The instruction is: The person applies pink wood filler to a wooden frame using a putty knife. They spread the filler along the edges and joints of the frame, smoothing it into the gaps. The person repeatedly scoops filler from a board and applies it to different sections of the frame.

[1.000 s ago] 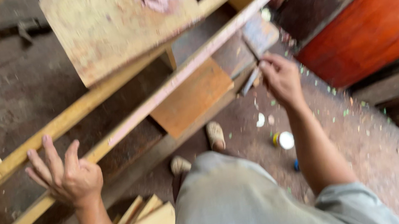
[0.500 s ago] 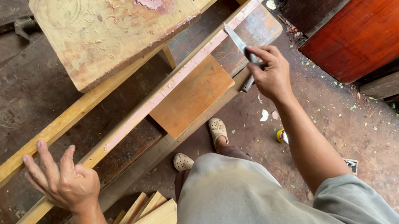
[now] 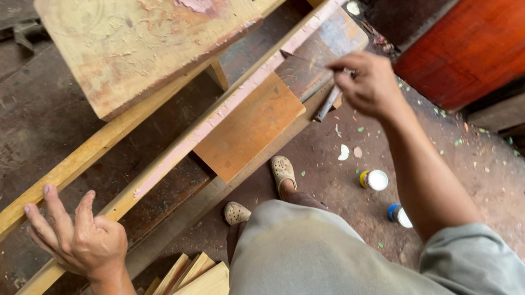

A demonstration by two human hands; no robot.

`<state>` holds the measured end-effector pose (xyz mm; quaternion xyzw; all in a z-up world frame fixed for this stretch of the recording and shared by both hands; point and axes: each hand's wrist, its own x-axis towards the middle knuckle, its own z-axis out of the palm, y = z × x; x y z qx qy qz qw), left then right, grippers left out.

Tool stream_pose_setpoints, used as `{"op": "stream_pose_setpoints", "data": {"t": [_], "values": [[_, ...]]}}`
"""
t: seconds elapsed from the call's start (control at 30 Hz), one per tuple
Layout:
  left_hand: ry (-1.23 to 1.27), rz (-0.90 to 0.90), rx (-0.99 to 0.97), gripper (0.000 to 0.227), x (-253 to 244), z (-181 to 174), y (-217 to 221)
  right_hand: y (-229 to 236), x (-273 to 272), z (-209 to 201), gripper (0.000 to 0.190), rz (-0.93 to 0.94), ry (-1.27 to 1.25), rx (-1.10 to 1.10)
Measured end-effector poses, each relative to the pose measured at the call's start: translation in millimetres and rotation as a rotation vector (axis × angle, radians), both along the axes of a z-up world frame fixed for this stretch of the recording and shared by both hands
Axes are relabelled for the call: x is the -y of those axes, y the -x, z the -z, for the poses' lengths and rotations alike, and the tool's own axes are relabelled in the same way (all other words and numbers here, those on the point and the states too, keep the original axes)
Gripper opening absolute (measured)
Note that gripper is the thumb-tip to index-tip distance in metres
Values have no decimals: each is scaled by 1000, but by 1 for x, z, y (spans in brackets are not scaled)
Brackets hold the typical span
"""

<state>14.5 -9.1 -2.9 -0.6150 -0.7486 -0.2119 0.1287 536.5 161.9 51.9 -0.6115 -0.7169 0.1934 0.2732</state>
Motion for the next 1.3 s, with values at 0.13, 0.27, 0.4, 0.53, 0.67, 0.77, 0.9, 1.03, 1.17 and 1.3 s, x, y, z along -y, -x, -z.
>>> {"op": "stream_pose_setpoints", "data": {"t": [0.13, 0.27, 0.4, 0.53, 0.67, 0.77, 0.9, 1.03, 1.17, 1.3], "values": [[-23, 40, 31, 42, -5, -3, -2, -19, -8, 5, 26, 180, -200, 7], [-47, 59, 39, 43, -13, -6, 0, -21, -5, 20, 23, 66, -194, 20], [-45, 36, 31, 41, 2, -7, -6, -24, -4, 25, 24, 116, -162, -47], [-73, 53, 64, 43, -9, -11, -6, -26, -4, 12, 21, 56, -288, 36], [-78, 20, 11, 42, -12, -16, -9, -15, -12, -13, 22, 17, -8, -180], [-86, 11, 39, 42, -10, -19, -14, -2, -27, -36, 25, 136, 133, -372], [-120, 21, 71, 41, -15, -26, -16, 42, -80, -58, 15, -173, -134, -78], [-139, 10, 25, 39, -15, -27, -19, 88, -123, -65, 13, -364, -219, 2], [-142, -20, 24, 37, -19, -32, -22, 96, -144, -83, 12, -546, -277, 121], [-125, -36, 63, 36, -15, -32, -24, 86, -154, -89, 9, -559, -275, 121]]}}
